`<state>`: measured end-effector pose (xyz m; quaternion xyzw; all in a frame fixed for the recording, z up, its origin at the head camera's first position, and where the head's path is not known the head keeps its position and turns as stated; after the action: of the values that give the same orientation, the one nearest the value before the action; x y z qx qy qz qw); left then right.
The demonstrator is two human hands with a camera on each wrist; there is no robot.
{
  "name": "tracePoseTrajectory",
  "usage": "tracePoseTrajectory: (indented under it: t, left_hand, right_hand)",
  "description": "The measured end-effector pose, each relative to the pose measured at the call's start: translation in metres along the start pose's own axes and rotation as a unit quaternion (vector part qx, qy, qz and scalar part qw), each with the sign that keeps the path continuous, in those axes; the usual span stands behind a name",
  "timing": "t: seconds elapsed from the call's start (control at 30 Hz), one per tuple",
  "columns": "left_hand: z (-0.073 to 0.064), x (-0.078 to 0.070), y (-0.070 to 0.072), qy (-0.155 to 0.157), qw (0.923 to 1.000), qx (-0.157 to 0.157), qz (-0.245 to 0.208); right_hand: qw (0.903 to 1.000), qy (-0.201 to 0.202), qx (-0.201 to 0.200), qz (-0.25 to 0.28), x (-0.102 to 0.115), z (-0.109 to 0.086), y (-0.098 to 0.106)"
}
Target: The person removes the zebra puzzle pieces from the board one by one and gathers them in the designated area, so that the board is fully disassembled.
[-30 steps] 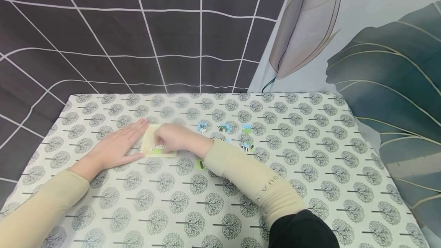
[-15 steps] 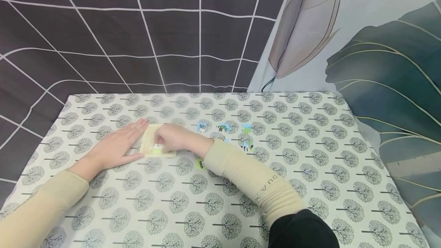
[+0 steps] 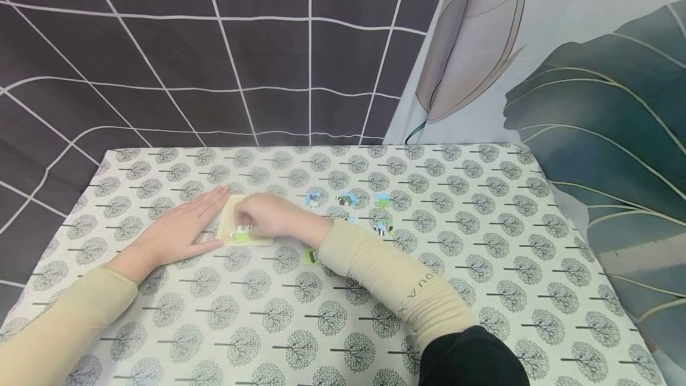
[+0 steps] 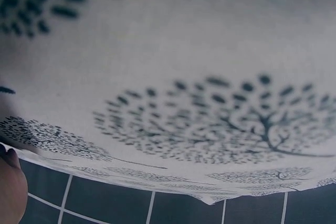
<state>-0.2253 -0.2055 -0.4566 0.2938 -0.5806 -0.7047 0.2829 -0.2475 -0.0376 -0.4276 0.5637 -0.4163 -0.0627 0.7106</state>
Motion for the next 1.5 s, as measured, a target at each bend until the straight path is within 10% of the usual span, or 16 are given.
tracePoseTrajectory:
  t: [0.33,0.77,1.13,1.5]
  left_hand:
    - [0.0,0.0,-0.001,0.0,1.0,0.004,0.001]
    - [0.0,0.001,0.001,-0.001,1.0,0.005,0.002]
    - [-0.001,0.002,-0.003,0.001,0.9999,0.012,0.0]
    - [-0.001,0.001,-0.001,0.002,0.9999,0.011,-0.001]
  right_hand:
    - [0.9981,0.005,0.004,0.061,0.008,-0.014,0.018]
    - [0.9949,-0.011,-0.012,0.099,-0.034,-0.088,0.07]
    - [0.9918,-0.068,0.004,0.108,-0.075,-0.154,0.063]
    - [0.9883,-0.101,-0.013,0.114,-0.088,-0.174,0.051]
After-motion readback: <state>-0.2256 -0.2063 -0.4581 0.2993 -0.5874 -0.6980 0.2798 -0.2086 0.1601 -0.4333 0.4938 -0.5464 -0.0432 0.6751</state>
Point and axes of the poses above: each hand's wrist, its own z-axis towards the middle knuckle, its own y-axis out of the back of the hand, x = y × z, the point moved 6 cm from there along z, towards the middle knuckle, and after that the axes turned 9 degrees about -x, right-handed, at the moved point
